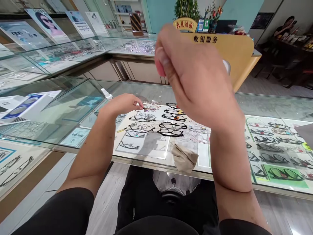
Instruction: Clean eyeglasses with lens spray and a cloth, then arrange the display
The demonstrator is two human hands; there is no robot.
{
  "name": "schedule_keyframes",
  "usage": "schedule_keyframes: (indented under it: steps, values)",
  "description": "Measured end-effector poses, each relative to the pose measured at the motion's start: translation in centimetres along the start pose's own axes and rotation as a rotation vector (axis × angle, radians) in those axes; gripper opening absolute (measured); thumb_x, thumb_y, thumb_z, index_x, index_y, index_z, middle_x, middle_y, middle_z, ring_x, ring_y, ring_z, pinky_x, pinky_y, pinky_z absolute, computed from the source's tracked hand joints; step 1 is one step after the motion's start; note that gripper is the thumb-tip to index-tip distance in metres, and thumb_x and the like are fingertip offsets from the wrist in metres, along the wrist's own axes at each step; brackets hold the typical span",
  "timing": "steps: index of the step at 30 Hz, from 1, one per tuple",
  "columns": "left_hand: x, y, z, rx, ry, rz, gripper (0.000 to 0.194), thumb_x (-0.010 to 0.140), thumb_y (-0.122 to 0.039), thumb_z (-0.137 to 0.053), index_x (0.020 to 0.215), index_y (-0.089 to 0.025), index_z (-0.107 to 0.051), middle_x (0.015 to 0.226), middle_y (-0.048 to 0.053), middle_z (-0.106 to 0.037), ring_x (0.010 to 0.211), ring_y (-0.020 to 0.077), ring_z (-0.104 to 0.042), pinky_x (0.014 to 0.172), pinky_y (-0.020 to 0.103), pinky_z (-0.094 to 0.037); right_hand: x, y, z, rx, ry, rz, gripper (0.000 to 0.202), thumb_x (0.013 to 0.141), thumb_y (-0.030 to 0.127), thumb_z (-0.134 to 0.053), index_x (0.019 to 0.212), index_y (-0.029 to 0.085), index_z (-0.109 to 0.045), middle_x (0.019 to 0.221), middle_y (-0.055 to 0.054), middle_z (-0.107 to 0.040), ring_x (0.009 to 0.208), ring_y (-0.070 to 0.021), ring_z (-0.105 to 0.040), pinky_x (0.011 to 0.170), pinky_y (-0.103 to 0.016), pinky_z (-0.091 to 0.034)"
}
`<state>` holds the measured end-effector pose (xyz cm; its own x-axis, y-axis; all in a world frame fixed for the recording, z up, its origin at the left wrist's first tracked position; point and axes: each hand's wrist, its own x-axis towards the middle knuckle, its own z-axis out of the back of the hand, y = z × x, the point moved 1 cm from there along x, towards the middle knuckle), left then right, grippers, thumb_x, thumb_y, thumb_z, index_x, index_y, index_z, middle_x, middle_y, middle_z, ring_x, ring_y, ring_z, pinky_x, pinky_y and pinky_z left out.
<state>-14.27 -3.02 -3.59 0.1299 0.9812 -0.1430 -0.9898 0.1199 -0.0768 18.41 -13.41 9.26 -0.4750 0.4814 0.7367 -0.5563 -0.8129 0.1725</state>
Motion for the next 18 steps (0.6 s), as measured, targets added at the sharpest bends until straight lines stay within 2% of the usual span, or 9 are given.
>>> schedule_keyframes:
  steps: [3, 7, 11, 14, 18]
  values:
    - [0.7, 0.9, -0.8, -0.045, 0.03, 0.013, 0.024, 0.089, -0.038, -0.072, 0.105, -0.032, -0.089, 0.109, 0.005, -0.086, 0.095, 0.0271, -0.073, 0.076, 0.032, -0.045, -0.2, -0.1, -0.1, -0.011, -0.042, 0.029, 0.044, 0.12, 0.046, -0.037, 0.081, 0.03, -0.052, 0.069, -0.002, -0.056, 0.065, -0.0206, -0.054, 0.069, -0.042, -0.037]
    - [2.0, 1.8, -1.7, -0.089, 0.088, -0.006, 0.023, 0.087, -0.038, -0.075, 0.103, -0.032, -0.09, 0.111, 0.005, -0.086, 0.097, 0.0264, -0.073, 0.078, 0.032, -0.045, 0.0, 0.0, -0.8, -0.022, -0.026, 0.028, 0.059, 0.12, 0.053, -0.039, 0.068, 0.025, -0.036, 0.06, 0.001, -0.035, 0.055, -0.0153, -0.031, 0.064, -0.042, -0.025]
    - [3.2, 2.2, -2.8, -0.093, 0.123, -0.04, 0.021, 0.085, -0.036, -0.077, 0.099, -0.03, -0.09, 0.107, 0.003, -0.086, 0.096, 0.0252, -0.073, 0.077, 0.031, -0.044, 0.3, 0.3, -1.7, -0.034, 0.028, 0.073, 0.063, 0.119, 0.046, -0.049, 0.066, 0.023, -0.023, 0.057, 0.004, -0.016, 0.053, -0.0141, -0.014, 0.061, -0.043, -0.019]
    - [3.7, 2.0, -3.5, -0.084, 0.107, -0.068, 0.018, 0.084, -0.033, -0.078, 0.097, -0.029, -0.09, 0.101, 0.003, -0.085, 0.094, 0.0245, -0.073, 0.076, 0.031, -0.042, 0.4, 0.3, -2.3, 0.018, 0.055, 0.087, 0.064, 0.118, 0.036, -0.053, 0.065, 0.023, -0.018, 0.056, 0.004, -0.013, 0.053, -0.0133, -0.011, 0.06, -0.044, -0.014]
    - [3.7, 1.9, -3.6, -0.096, 0.113, -0.066, 0.019, 0.083, -0.031, -0.078, 0.097, -0.03, -0.09, 0.102, 0.003, -0.085, 0.093, 0.0243, -0.073, 0.075, 0.032, -0.042, 0.4, 0.4, -2.9, 0.104, 0.115, 0.054, 0.067, 0.113, 0.044, -0.061, 0.063, 0.024, -0.02, 0.058, 0.004, -0.016, 0.058, -0.0143, -0.015, 0.059, -0.043, -0.011]
